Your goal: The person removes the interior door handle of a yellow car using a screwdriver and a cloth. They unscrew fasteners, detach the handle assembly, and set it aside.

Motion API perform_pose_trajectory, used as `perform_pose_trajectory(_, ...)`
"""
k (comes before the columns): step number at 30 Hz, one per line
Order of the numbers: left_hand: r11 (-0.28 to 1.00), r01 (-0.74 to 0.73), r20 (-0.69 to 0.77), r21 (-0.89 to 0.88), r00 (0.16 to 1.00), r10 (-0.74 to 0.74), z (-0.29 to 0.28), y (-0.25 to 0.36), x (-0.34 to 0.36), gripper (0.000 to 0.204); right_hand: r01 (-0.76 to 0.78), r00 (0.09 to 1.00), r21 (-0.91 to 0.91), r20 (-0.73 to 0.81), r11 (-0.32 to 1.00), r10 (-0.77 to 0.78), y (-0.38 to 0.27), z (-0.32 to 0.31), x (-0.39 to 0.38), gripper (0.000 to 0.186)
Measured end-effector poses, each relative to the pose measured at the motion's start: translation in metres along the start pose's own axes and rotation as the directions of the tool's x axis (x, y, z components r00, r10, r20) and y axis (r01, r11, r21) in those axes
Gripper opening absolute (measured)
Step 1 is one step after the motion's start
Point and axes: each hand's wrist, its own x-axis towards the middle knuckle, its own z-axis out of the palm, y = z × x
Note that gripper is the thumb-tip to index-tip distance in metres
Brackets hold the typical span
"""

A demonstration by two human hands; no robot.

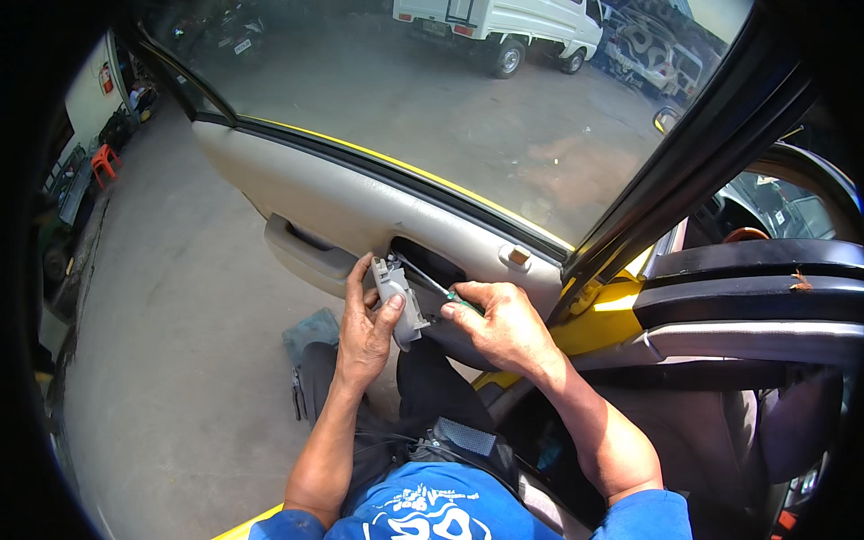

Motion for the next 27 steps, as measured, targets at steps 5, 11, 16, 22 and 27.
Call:
perform_pose_trajectory(5,0.996,-0.071,-0.023,0.051,0.997,0.072,0.008,-0.007,0.006,0.086,-0.194,0.981,0.395,0.084,0.898,0.175,0.019,0.020,-0.004,0.038)
perform_pose_trajectory(11,0.979,-0.025,-0.002,0.203,1.000,0.025,-0.002,0.008,0.010,0.083,0.233,0.955,-0.188,-0.140,0.954,-0.260,0.000,0.015,-0.009,0.028)
perform_pose_trajectory(16,0.989,0.052,0.090,0.135,0.994,-0.064,-0.016,0.012,0.012,0.082,0.169,0.984,-0.191,-0.025,0.967,-0.177,-0.006,-0.010,0.004,0.037)
perform_pose_trajectory(22,0.999,-0.049,0.051,-0.013,0.997,0.049,-0.005,-0.006,0.007,0.083,-0.137,0.989,0.317,0.103,0.938,0.110,0.021,0.017,0.000,0.042)
perform_pose_trajectory(27,0.989,-0.042,0.021,0.144,0.999,0.040,-0.007,0.005,0.007,0.082,0.015,0.991,0.169,-0.131,0.985,0.007,0.016,0.032,-0.010,0.039)
